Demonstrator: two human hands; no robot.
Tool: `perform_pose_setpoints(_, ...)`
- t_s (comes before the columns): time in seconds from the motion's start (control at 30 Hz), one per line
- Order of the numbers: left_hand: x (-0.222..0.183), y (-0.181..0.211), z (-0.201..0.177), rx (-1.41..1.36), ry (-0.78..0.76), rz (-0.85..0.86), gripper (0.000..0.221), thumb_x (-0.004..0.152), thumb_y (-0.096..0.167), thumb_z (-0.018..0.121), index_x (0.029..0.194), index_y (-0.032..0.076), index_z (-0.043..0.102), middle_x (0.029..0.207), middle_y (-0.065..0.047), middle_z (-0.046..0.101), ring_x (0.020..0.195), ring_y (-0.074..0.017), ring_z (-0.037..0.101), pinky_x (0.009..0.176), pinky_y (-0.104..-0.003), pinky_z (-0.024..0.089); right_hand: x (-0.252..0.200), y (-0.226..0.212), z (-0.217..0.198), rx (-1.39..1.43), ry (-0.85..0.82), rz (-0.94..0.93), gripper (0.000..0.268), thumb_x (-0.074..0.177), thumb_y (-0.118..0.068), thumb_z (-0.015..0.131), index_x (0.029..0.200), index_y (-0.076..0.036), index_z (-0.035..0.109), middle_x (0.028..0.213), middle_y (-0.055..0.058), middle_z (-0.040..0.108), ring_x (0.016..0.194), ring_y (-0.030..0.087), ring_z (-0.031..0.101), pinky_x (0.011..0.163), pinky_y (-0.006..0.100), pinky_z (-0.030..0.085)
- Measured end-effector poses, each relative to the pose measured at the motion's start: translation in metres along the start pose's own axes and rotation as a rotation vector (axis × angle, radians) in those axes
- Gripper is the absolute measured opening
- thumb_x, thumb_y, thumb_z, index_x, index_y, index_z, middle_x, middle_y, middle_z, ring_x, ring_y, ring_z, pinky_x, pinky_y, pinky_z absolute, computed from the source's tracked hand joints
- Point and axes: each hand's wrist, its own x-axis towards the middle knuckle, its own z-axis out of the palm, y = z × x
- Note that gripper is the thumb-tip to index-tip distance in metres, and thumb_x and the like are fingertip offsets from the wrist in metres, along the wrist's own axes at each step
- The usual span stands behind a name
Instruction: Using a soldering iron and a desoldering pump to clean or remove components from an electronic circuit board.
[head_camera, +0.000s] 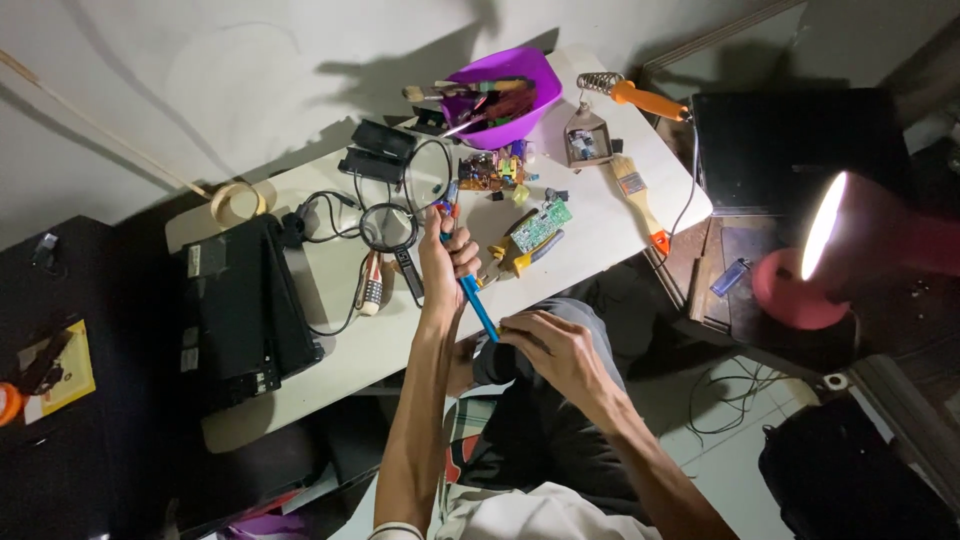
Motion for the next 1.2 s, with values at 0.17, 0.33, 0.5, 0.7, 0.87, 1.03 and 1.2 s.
perform_pose_setpoints(0.17,-0.02,-0.011,0.012,0.091,0.098,-0.024,0.043,0.104,0.064,0.041,0.083,0.027,0.034,0.059,0.014,0.025,0.041,-0.0018,0.023,0.031,-0.017,0.018,-0.007,0.015,0.025,-0.035,0.057,0.101,0.02,0.1,-0.012,0.06,0.111,-0.007,0.076,0.091,0.009,0.077,0.083,0.031,0.078,0.07,0.038,0.063)
perform_pose_setpoints(0.33,-0.027,0.01,0.026,-0.02,0.105,0.02,0.041,0.103,0.062,0.044,0.082,0.027,0.037,0.062,0.009,0.019,0.042,-0.0038,0.014,0.032,-0.018,0.012,0.008,0.023,0.037,0.03,0.122,0.093,0.017,0.097,-0.006,0.063,0.107,-0.008,0.077,0.086,0.011,0.077,0.078,0.029,0.077,0.066,0.035,0.061)
perform_pose_setpoints(0.5,-0.017,-0.013,0.013,-0.002,0.107,-0.065,0.044,0.103,0.064,0.046,0.081,0.027,0.037,0.062,0.009,0.019,0.042,-0.0033,0.014,0.032,-0.018,0.012,0.003,0.017,0.02,0.063,0.053,0.124,0.023,0.098,-0.014,0.06,0.11,-0.015,0.079,0.091,0.002,0.08,0.077,0.018,0.077,0.07,0.027,0.06)
perform_pose_setpoints(0.7,-0.013,-0.034,0.015,0.016,0.082,-0.079,0.047,0.102,0.066,0.045,0.077,0.028,0.035,0.059,0.012,0.022,0.041,-0.0024,0.02,0.031,-0.017,0.015,-0.015,0.042,0.021,0.015,0.066,0.093,0.026,0.1,-0.005,0.054,0.115,-0.007,0.076,0.1,0.009,0.078,0.09,0.029,0.078,0.075,0.033,0.06)
perform_pose_setpoints(0.87,-0.017,-0.008,0.016,-0.017,0.075,-0.031,0.045,0.102,0.065,0.046,0.08,0.028,0.035,0.061,0.011,0.019,0.042,-0.0028,0.016,0.033,-0.017,0.015,0.003,-0.011,-0.017,0.046,0.032,0.029,0.023,0.097,0.0,0.061,0.117,0.0,0.074,0.103,0.019,0.078,0.095,0.038,0.076,0.078,0.041,0.061)
perform_pose_setpoints(1.03,-0.032,0.01,0.035,0.028,0.055,-0.011,0.043,0.105,0.063,0.04,0.082,0.028,0.036,0.062,0.013,0.019,0.043,-0.001,0.016,0.033,-0.014,0.016,0.005,-0.015,-0.023,0.106,-0.028,-0.008,0.024,0.094,-0.007,0.071,0.117,-0.003,0.075,0.105,0.018,0.078,0.097,0.035,0.078,0.079,0.042,0.061)
perform_pose_setpoints(1.2,-0.028,0.008,0.032,0.067,0.004,0.014,0.041,0.106,0.06,0.04,0.085,0.026,0.036,0.064,0.012,0.014,0.045,-0.0007,0.012,0.033,-0.014,0.014,0.001,-0.006,-0.021,0.082,-0.018,-0.052,0.016,0.094,-0.005,0.071,0.106,-0.004,0.08,0.102,0.016,0.08,0.096,0.035,0.078,0.077,0.041,0.062)
